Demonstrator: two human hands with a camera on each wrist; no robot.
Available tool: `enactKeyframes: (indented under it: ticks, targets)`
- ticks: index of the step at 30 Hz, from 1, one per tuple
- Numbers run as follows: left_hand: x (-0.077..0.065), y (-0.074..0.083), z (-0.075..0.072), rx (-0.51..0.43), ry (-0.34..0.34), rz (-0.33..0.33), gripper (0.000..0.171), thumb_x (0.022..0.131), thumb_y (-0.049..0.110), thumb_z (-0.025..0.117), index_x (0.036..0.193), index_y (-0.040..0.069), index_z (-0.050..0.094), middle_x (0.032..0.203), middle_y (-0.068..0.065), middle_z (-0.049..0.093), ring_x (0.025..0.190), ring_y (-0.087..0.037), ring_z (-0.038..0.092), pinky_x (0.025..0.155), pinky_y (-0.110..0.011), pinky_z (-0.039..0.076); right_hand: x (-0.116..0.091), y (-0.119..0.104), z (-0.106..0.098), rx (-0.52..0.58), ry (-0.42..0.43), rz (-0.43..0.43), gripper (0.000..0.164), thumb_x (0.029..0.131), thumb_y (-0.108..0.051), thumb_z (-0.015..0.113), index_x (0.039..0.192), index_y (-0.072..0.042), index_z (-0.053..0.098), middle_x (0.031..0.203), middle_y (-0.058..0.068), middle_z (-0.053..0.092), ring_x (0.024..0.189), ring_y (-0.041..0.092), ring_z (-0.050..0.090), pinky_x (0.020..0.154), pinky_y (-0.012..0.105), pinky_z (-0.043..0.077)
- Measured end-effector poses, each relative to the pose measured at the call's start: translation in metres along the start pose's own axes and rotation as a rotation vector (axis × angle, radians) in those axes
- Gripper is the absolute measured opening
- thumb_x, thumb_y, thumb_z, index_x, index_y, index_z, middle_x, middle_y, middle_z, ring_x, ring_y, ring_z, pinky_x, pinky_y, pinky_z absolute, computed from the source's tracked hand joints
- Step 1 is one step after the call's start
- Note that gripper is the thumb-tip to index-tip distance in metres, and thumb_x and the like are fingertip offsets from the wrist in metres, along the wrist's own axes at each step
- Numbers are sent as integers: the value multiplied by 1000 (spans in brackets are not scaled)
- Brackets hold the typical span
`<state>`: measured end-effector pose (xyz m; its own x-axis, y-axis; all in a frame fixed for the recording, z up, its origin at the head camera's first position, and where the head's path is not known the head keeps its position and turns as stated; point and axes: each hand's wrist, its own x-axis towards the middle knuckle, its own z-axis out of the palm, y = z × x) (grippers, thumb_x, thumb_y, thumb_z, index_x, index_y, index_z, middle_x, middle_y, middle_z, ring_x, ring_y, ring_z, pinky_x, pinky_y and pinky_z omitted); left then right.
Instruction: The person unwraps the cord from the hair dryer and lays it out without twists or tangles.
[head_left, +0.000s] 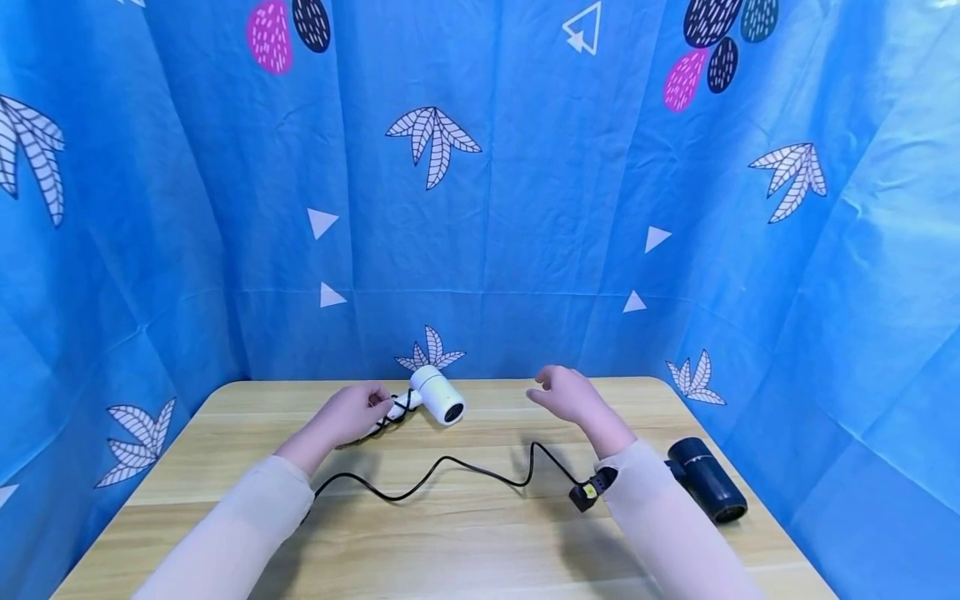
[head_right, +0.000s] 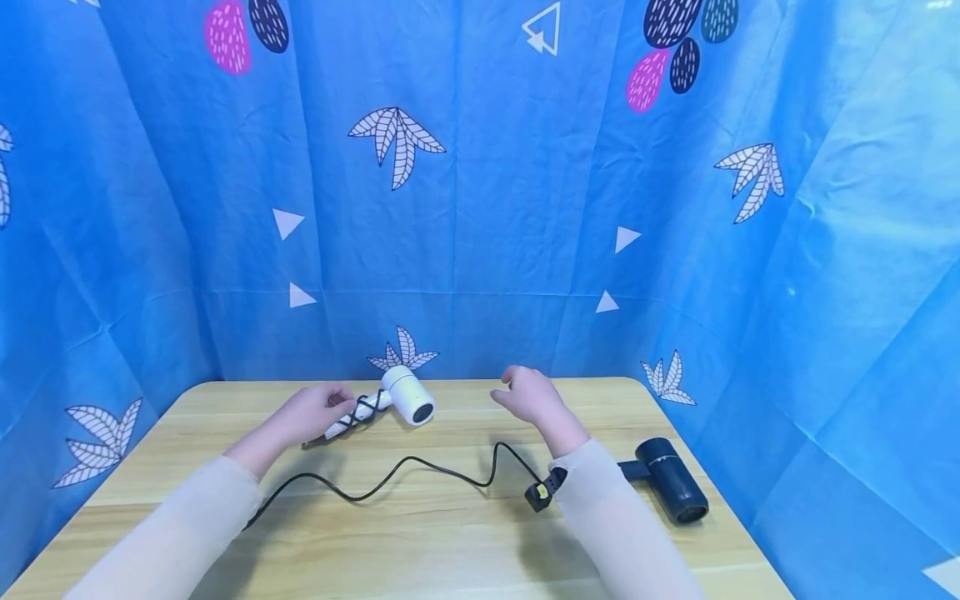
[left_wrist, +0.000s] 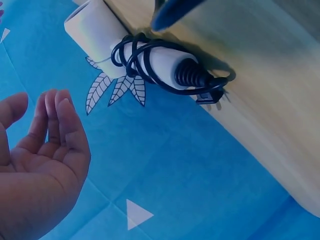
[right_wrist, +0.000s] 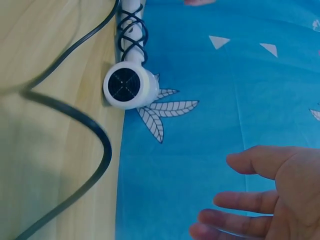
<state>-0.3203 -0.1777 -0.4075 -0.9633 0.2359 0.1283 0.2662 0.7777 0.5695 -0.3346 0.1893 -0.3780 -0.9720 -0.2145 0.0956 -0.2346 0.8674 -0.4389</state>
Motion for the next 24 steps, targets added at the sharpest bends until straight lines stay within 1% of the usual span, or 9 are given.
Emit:
enactKeyframes:
  ticks: [3, 7, 11, 20, 24]
  targets:
    - [6, 1, -2, 11, 1, -2, 17, 100, 21, 60, 103, 5, 67, 94, -3, 67, 85, -19, 60, 80, -42, 52, 7, -7, 2, -6, 2, -15, 44, 97, -33, 64, 127, -1, 64, 120, 18, 66, 109, 34, 63, 90, 49, 54]
    - [12, 4, -4, 2, -13, -15, 19, 101, 21, 59, 104, 4, 67, 94, -4, 66, 85, -20, 59, 79, -42, 52, 15, -16, 4, -8, 4, -26, 43, 97, -32, 65, 127, -1, 64, 121, 17, 67, 111, 34, 63, 92, 49, 52]
    - [18, 6, -3, 15, -23, -47, 19, 102, 21, 57, 105, 5, 67, 97, -5, 66, 85, -21, 59, 80, -41, 52, 25, -25, 7, 3, -12, -27, 44, 97, -32, 65, 127, 0, 64, 122, 17, 67, 113, 33, 62, 94, 48, 52]
    - [33, -3, 1, 83, -26, -103, 19, 101, 23, 57, 104, 6, 66, 97, -7, 66, 83, -22, 58, 76, -39, 52, 45, -41, 19, 32, -31, -18, 40, 96, -31, 66, 123, -2, 66, 121, 14, 68, 113, 32, 63, 95, 47, 52]
    - [37, -4, 1, 84, -31, -126, 19, 101, 22, 56, 104, 6, 66, 98, -8, 66, 84, -23, 59, 77, -40, 52, 51, -48, 26, 44, -29, -13, 40, 96, -32, 67, 123, -1, 66, 121, 15, 67, 113, 32, 63, 95, 46, 52]
